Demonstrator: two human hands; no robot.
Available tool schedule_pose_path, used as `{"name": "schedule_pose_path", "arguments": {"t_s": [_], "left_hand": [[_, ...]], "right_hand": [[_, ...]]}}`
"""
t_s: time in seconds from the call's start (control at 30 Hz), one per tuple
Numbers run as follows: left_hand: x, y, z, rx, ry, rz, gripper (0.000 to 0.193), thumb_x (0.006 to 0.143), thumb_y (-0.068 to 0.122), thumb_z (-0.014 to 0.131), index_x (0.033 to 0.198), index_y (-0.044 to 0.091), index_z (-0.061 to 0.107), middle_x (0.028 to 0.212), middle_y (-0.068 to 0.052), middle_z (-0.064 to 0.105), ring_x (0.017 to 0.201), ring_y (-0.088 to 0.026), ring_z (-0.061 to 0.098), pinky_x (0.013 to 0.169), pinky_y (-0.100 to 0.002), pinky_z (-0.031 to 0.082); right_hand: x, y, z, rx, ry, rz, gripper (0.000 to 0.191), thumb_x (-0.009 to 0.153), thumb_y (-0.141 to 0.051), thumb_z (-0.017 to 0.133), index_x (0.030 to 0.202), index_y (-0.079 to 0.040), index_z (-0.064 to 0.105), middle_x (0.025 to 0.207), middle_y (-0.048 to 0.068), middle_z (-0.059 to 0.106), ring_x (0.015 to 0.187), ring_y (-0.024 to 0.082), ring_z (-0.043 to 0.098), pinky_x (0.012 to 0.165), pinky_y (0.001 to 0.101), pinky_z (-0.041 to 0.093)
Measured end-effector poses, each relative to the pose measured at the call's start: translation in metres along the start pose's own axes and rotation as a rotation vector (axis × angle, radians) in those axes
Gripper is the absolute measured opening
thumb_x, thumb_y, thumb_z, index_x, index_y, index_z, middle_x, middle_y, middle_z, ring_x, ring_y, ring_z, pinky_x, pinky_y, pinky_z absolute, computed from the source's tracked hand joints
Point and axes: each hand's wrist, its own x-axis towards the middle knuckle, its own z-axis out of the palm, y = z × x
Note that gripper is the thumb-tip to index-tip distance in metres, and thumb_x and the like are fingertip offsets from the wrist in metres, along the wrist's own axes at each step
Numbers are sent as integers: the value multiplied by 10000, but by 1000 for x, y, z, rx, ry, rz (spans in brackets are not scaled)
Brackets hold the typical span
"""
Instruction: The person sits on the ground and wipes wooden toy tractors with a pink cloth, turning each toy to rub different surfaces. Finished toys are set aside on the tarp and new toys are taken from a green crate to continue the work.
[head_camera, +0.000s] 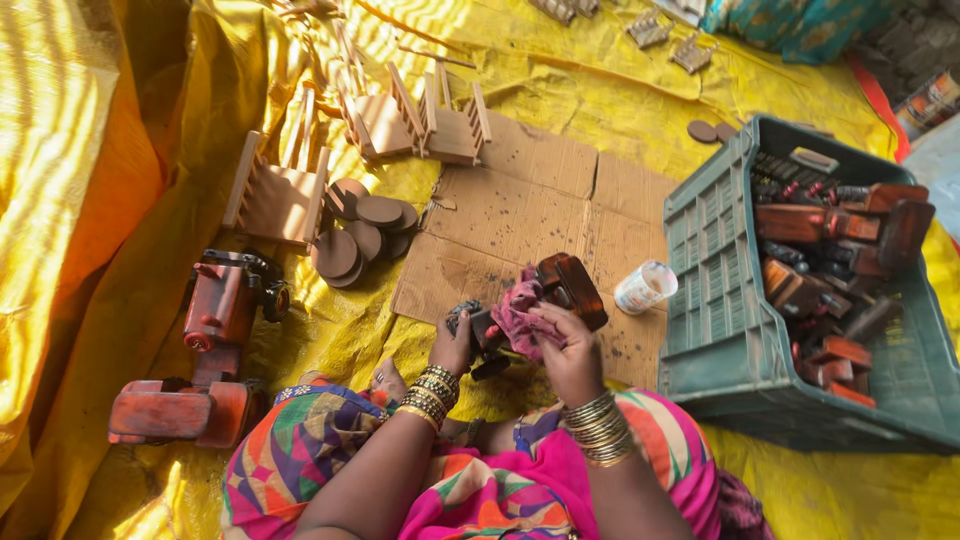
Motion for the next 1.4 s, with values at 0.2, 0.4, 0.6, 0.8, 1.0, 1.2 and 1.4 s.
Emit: {"name": "schedule_pose_path", "arguments": {"t_s": [0.2, 0.4, 0.6, 0.8, 1.0, 1.2, 1.4], "left_hand": [[6, -8, 5, -69, 41, 139, 693, 962, 617, 482, 1350, 44, 519, 1084, -243, 724, 956, -322, 746, 841, -416, 574], [27, -33, 14, -107, 83, 376, 518, 1047, 447, 489, 1206, -21, 644, 1058, -207, 739, 921, -253, 720, 787, -378, 562], [27, -39, 22, -110, 44, 92, 461, 982, 429, 494, 1242, 51, 533, 787, -153, 695, 535, -227, 662, 470, -357, 523], [24, -31, 25, -233, -47, 96, 529, 1014, 498, 503, 1290, 48, 534, 793, -207, 669, 523, -264, 586, 459, -382, 466], [11, -20, 18, 139, 290, 324, 580, 938, 432, 670, 1352, 42, 552, 1137, -280, 650, 1038, -426, 637, 875, -489, 523], [0, -11, 8, 181, 658, 781, 629, 881, 311, 712, 1391, -10, 531, 1406, -303, 514, 1342, -449, 447, 1128, -501, 340], [-1, -1, 0, 4, 469, 235, 600, 888, 371, 712, 1373, 56, 552, 1351, -244, 566, 1305, -397, 504, 1142, -464, 370]], "right_hand": [[-30, 50, 61, 105, -223, 218, 482, 957, -227, 679, 1381, -17, 585, 1331, 140, 676, 1209, 275, 645, 1036, 383, 497], [-11, 59, 68, -220, -256, -48, 521, 846, -217, 754, 1334, -88, 626, 1299, 134, 656, 1156, 357, 601, 1018, 457, 467], [-11, 66, 81, -283, -218, -14, 380, 818, -147, 745, 1182, -122, 641, 1120, 137, 630, 1071, 357, 613, 950, 456, 506], [-11, 76, 88, -262, -132, -23, 327, 787, -121, 773, 1093, -134, 659, 1059, 124, 646, 1011, 357, 643, 878, 465, 522], [-17, 77, 89, -285, -131, -7, 367, 749, -105, 781, 1091, -101, 647, 1047, 139, 640, 986, 379, 633, 849, 478, 521], [-32, 76, 94, -294, -135, -69, 344, 777, -61, 732, 1103, -146, 665, 1056, 110, 648, 1015, 345, 651, 876, 455, 533], [-36, 73, 96, -323, -94, -96, 357, 762, -117, 775, 1097, -139, 656, 1035, 116, 640, 989, 350, 648, 860, 458, 525]]}}
